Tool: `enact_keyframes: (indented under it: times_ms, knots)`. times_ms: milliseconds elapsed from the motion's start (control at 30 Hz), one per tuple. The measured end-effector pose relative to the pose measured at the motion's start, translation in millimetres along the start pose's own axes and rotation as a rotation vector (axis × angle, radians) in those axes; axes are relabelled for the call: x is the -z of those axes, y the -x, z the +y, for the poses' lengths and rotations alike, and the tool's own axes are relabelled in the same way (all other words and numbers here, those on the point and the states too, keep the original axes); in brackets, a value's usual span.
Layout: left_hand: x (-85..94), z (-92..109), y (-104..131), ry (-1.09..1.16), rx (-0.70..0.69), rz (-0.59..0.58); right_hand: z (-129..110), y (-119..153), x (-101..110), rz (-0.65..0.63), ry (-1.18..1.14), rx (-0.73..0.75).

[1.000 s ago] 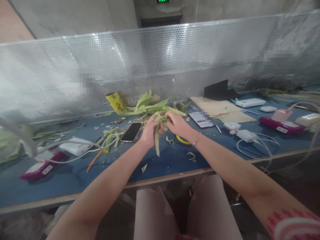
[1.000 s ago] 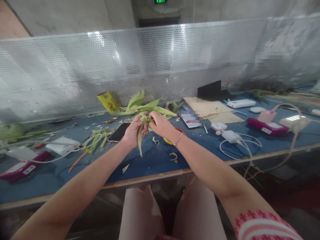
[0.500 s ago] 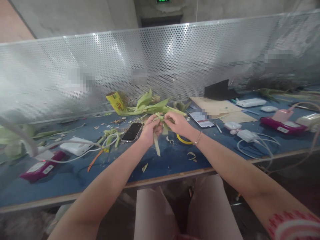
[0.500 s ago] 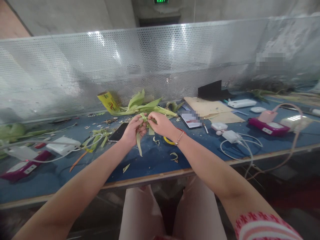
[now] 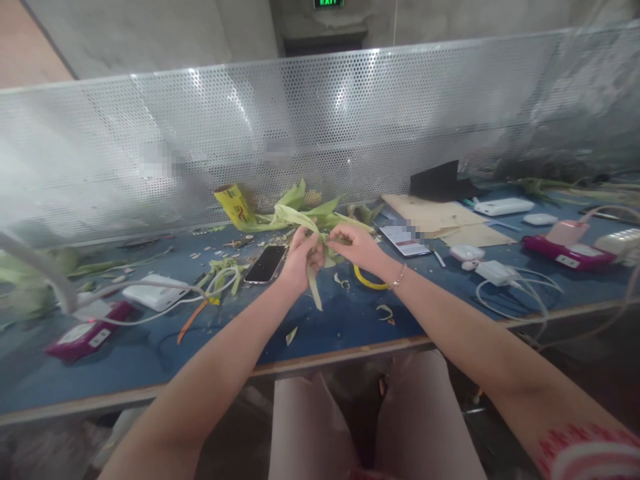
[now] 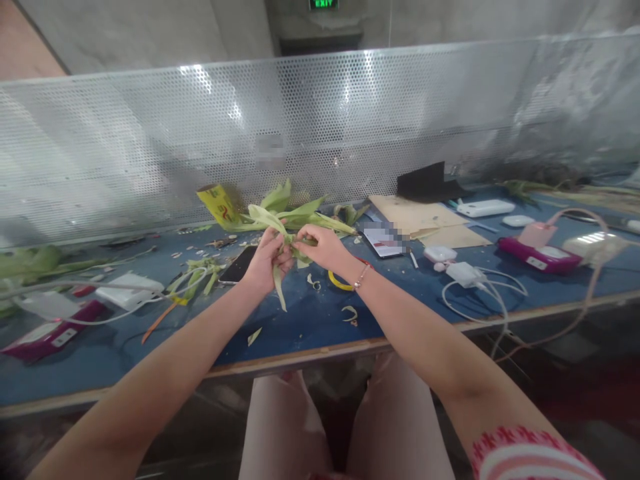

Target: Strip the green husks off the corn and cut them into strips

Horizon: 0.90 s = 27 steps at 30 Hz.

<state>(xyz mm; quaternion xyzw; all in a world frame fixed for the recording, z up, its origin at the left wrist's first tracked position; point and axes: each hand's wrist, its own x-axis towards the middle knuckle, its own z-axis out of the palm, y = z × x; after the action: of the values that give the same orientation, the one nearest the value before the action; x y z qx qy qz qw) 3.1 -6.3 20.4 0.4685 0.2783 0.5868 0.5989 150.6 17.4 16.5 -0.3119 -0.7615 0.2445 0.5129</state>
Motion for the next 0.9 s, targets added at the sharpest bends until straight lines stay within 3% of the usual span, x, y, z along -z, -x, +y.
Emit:
enact_keyframes:
  times_ms: [200, 300, 400, 900]
  knots:
    - [3.8, -1.8, -3.6, -0.081, -0.019, 0.03, 0.9, -0.5, -1.2, -0.111, -0.215, -0.192]
    - [4.1, -2.8, -3.2, -0.097, -0.034, 0.005, -2.2, -1.0, -5.4, -0.087, -0.485, -0.307]
    - [3.4, -3.5, -1.8, -0.126, -0.054, -0.006, -4.3, -1.4, -8.2, -0.05, -0.663, -0.318]
    - [-3.5, -11.2, 0.5, -0.239, -0.136, 0.015, 3.1, -1.8, -16.3, 0.114, -0.684, -0.252]
